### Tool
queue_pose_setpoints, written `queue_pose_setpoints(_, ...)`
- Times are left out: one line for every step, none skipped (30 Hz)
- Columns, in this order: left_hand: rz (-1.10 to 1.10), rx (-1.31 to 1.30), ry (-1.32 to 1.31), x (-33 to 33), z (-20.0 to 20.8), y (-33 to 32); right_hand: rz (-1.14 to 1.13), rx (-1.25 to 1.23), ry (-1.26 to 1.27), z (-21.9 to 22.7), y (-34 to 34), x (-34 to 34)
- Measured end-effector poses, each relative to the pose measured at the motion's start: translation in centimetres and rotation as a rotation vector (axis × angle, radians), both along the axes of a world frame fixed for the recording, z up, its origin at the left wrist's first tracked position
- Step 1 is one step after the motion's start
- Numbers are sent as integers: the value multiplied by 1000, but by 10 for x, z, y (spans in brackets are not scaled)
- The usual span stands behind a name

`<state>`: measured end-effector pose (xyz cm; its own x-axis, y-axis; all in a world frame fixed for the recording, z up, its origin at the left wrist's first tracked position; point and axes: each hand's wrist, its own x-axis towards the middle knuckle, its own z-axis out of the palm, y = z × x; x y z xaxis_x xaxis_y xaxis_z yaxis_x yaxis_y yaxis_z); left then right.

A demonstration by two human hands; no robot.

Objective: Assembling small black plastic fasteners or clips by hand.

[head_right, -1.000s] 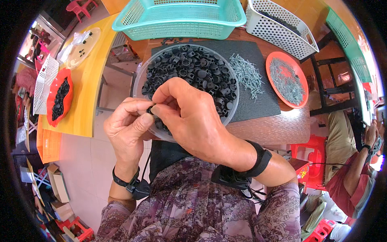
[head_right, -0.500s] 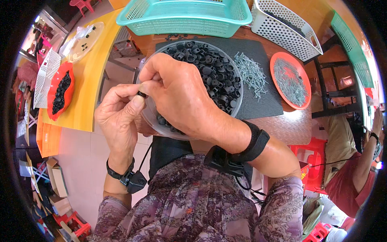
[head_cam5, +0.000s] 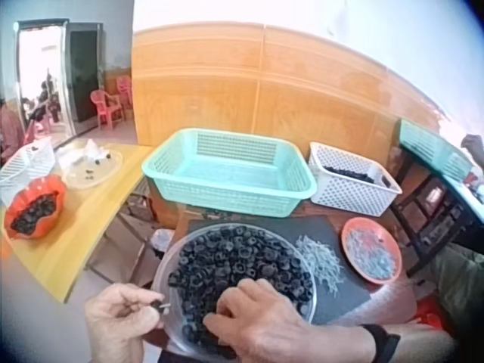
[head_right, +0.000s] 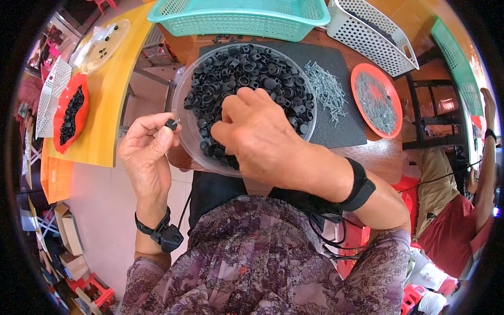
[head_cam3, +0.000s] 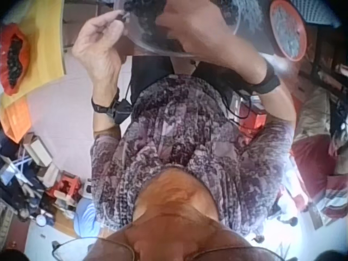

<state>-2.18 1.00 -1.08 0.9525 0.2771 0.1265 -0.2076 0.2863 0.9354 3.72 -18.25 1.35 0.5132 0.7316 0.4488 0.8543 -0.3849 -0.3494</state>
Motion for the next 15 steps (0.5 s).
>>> queue_pose_setpoints(3,4,12,-1,1,-1,11,-98,-19,2,0,-2)
queue_pose_setpoints(-1,4,10,-1,0,-3,22,-196,-39,3,1,-4)
queue_pose_setpoints(-6,-8,18,-1,-2,-4,41,-198,-64,-2,4,-4)
queue_pose_setpoints(-11,-20,25,-2,-2,-5,40,-196,-66,-1,5,-4)
queue_pose_setpoints(-12,-17,22,-2,-2,-6,51,-260,-80,1,6,-5)
queue_pose_setpoints(-12,-17,30,-4,-1,-7,61,-325,-94,2,7,-6)
queue_pose_setpoints(-12,-16,37,-5,-1,-8,60,-323,-96,2,7,-6)
queue_pose_setpoints(-14,-15,34,-5,-1,-7,54,-304,-114,0,7,-7)
queue_pose_setpoints(-29,-19,34,-7,-3,-6,50,-285,-133,-2,7,-7)
queue_pose_setpoints(-44,-25,34,-8,-4,-6,51,-283,-135,-3,7,-7)
queue_pose_setpoints(-43,-22,32,-9,-3,-7,41,-221,-126,-4,6,-9)
queue_pose_setpoints(-42,-33,47,-11,-2,-10,28,-160,-117,-5,5,-10)
queue_pose_setpoints(-41,-43,62,-11,-1,-11,26,-160,-119,-6,3,-10)
queue_pose_setpoints(-42,-42,59,-11,-1,-11,1,-143,-103,-6,1,-11)
queue_pose_setpoints(-48,-44,52,-11,-2,-12,-21,-125,-85,-7,0,-11)
